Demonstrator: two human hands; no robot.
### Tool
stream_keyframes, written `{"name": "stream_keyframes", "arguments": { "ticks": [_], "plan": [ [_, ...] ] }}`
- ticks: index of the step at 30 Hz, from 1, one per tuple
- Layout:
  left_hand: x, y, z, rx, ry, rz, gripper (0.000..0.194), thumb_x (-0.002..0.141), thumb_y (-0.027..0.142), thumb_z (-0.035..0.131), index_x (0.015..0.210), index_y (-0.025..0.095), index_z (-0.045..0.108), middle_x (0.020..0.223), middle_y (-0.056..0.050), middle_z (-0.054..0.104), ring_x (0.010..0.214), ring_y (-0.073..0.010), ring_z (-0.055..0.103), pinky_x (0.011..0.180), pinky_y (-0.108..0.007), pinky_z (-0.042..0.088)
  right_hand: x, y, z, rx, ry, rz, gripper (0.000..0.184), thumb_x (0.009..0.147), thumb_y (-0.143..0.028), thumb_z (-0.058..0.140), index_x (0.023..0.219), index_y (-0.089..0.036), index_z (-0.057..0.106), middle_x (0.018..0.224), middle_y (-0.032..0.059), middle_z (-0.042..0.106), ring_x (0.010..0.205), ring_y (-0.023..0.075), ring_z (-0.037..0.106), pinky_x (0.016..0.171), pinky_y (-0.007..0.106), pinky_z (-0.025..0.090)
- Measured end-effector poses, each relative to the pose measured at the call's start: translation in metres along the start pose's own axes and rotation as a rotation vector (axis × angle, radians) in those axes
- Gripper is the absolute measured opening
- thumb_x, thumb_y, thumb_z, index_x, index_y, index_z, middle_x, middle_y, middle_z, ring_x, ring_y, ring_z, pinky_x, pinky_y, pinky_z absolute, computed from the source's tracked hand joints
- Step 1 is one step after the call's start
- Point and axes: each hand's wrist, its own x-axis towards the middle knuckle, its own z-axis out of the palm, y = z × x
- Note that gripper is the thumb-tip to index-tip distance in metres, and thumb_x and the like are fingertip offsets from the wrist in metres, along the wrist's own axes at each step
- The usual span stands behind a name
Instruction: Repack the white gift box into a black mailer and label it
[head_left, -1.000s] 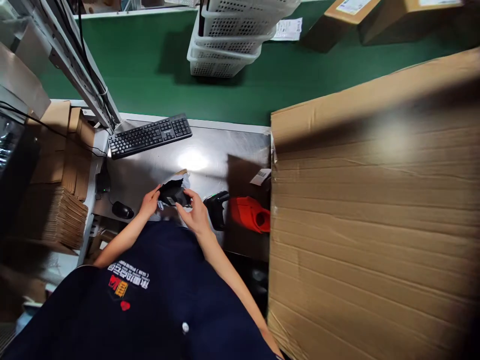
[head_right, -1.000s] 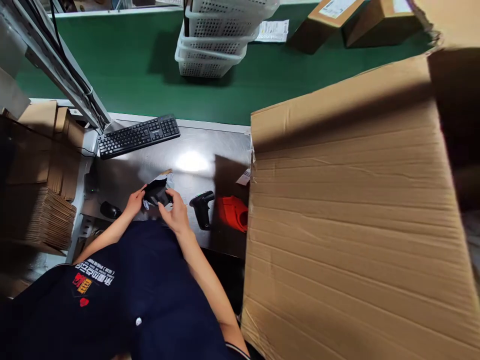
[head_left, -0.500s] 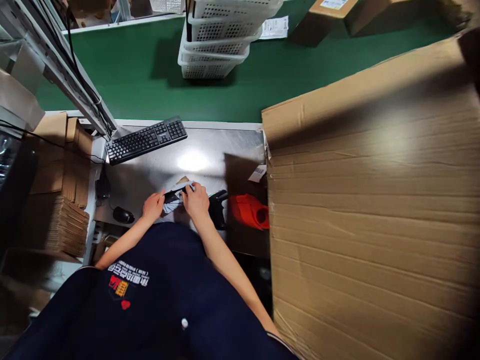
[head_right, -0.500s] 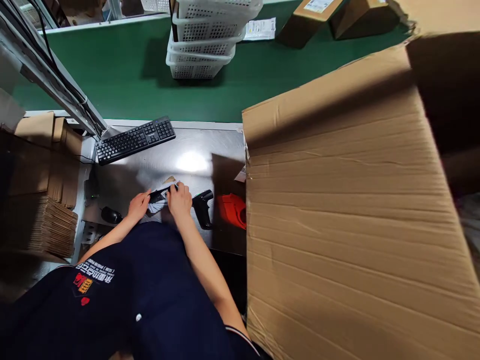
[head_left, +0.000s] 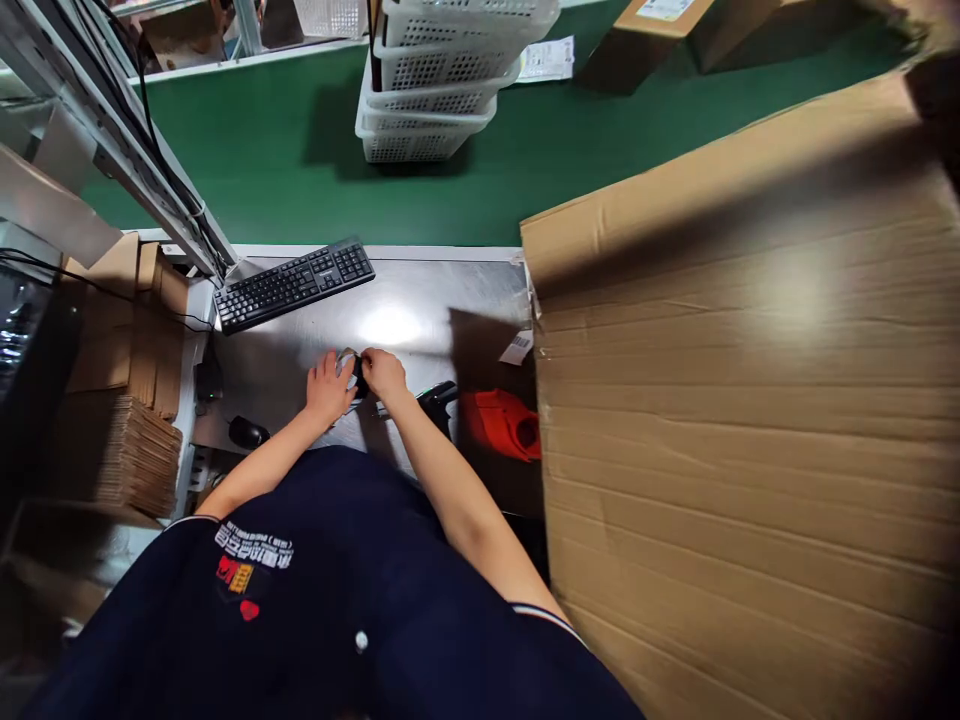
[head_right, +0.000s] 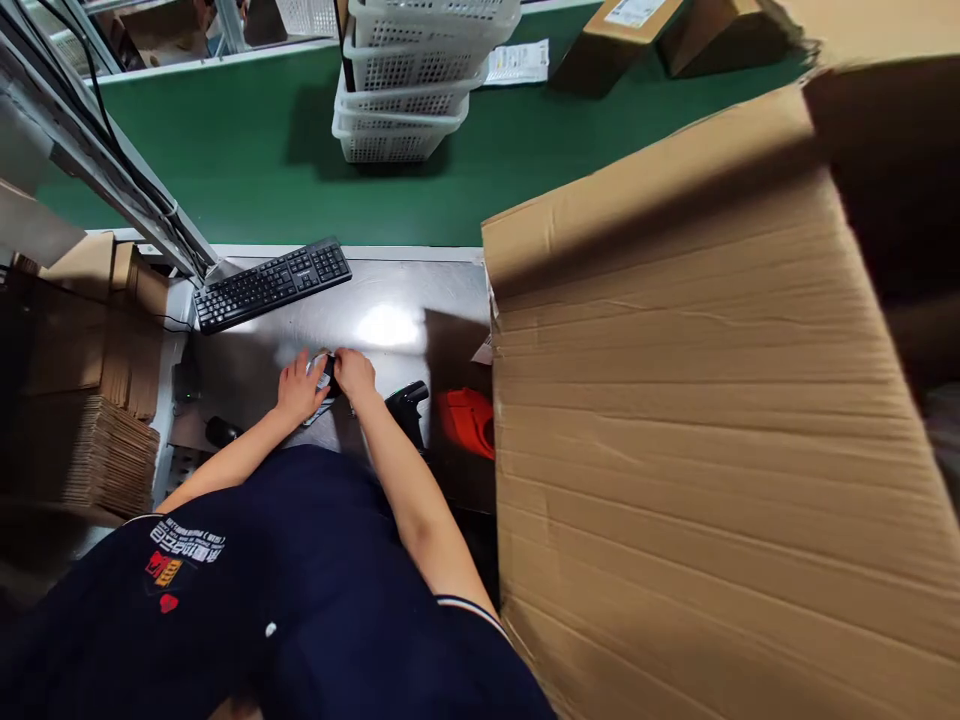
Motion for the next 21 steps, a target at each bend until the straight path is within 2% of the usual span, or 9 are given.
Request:
{"name": "stream_keyframes", "arguments": {
  "ticks": [3, 6, 10, 13, 15, 18, 21],
  "plan": [
    [0.02, 0.004, -0.004, 0.021, -0.054, 0.027, 0.068, 0.095, 0.032, 0.062, 0.16, 0.022, 0.044, 0.172, -0.022, 0.025, 0.146, -0.0421, 0.043, 0.116, -0.056, 0.043, 0.004, 0.0, -0.009, -0.033, -0.013, 0.008, 0.036, 0.098, -0.019, 0.047, 0.119, -0.017, 0.076, 0.118, 0.0165, 0.077, 0.11, 0.0312, 0.072, 0.094, 0.039, 0.054],
    [0.028, 0.004, -0.009, -0.003, -0.121, 0.053, 0.068, 0.093, 0.031, 0.063, 0.158, 0.027, 0.045, 0.172, -0.017, 0.028, 0.135, -0.0393, 0.055, 0.108, -0.052, 0.051, 0.002, 0.005, -0.013, -0.055, -0.001, 0.039, 0.036, 0.099, -0.02, 0.047, 0.121, -0.017, 0.075, 0.118, 0.0181, 0.077, 0.11, 0.0315, 0.072, 0.092, 0.039, 0.054],
    [0.02, 0.004, -0.009, -0.049, -0.16, 0.03, 0.068, 0.097, 0.025, 0.054, 0.162, 0.035, 0.038, 0.175, -0.011, 0.023, 0.127, -0.0354, 0.062, 0.102, -0.047, 0.056, -0.004, 0.01, -0.012, -0.057, 0.028, 0.076, 0.035, 0.1, -0.021, 0.046, 0.122, -0.017, 0.073, 0.12, 0.0191, 0.076, 0.109, 0.032, 0.072, 0.092, 0.04, 0.053],
    [0.012, 0.004, -0.007, -0.025, -0.179, 0.029, 0.057, 0.098, 0.021, 0.049, 0.154, 0.034, 0.051, 0.177, -0.01, 0.019, 0.128, -0.0368, 0.062, 0.102, -0.049, 0.057, -0.007, 0.009, -0.007, -0.033, 0.039, 0.081, 0.034, 0.099, -0.021, 0.048, 0.123, -0.018, 0.071, 0.121, 0.0171, 0.075, 0.108, 0.0319, 0.071, 0.09, 0.04, 0.053],
    [0.01, 0.005, -0.008, -0.01, -0.185, 0.032, 0.057, 0.098, 0.017, 0.048, 0.152, 0.034, 0.053, 0.177, -0.009, 0.019, 0.13, -0.0364, 0.06, 0.103, -0.048, 0.056, -0.01, 0.01, -0.004, -0.012, 0.045, 0.077, 0.034, 0.1, -0.022, 0.046, 0.123, -0.018, 0.07, 0.122, 0.0162, 0.075, 0.107, 0.0315, 0.071, 0.09, 0.04, 0.053],
    [0.011, 0.005, -0.014, -0.039, -0.189, 0.025, 0.066, 0.096, 0.016, 0.054, 0.159, 0.031, 0.042, 0.172, -0.012, 0.03, 0.131, -0.0351, 0.059, 0.105, -0.044, 0.055, -0.023, 0.016, -0.001, 0.03, 0.053, 0.048, 0.038, 0.102, -0.024, 0.041, 0.131, -0.019, 0.065, 0.125, 0.0134, 0.074, 0.109, 0.0283, 0.07, 0.093, 0.039, 0.053],
    [0.022, 0.003, -0.023, -0.06, -0.189, 0.014, 0.076, 0.094, 0.027, 0.065, 0.163, 0.024, 0.033, 0.157, -0.017, 0.05, 0.127, -0.0341, 0.061, 0.104, -0.043, 0.055, -0.048, 0.029, 0.002, 0.061, 0.085, 0.033, 0.047, 0.102, -0.026, 0.042, 0.147, -0.017, 0.053, 0.134, 0.0143, 0.07, 0.109, 0.0277, 0.07, 0.095, 0.04, 0.055]
  ]
}}
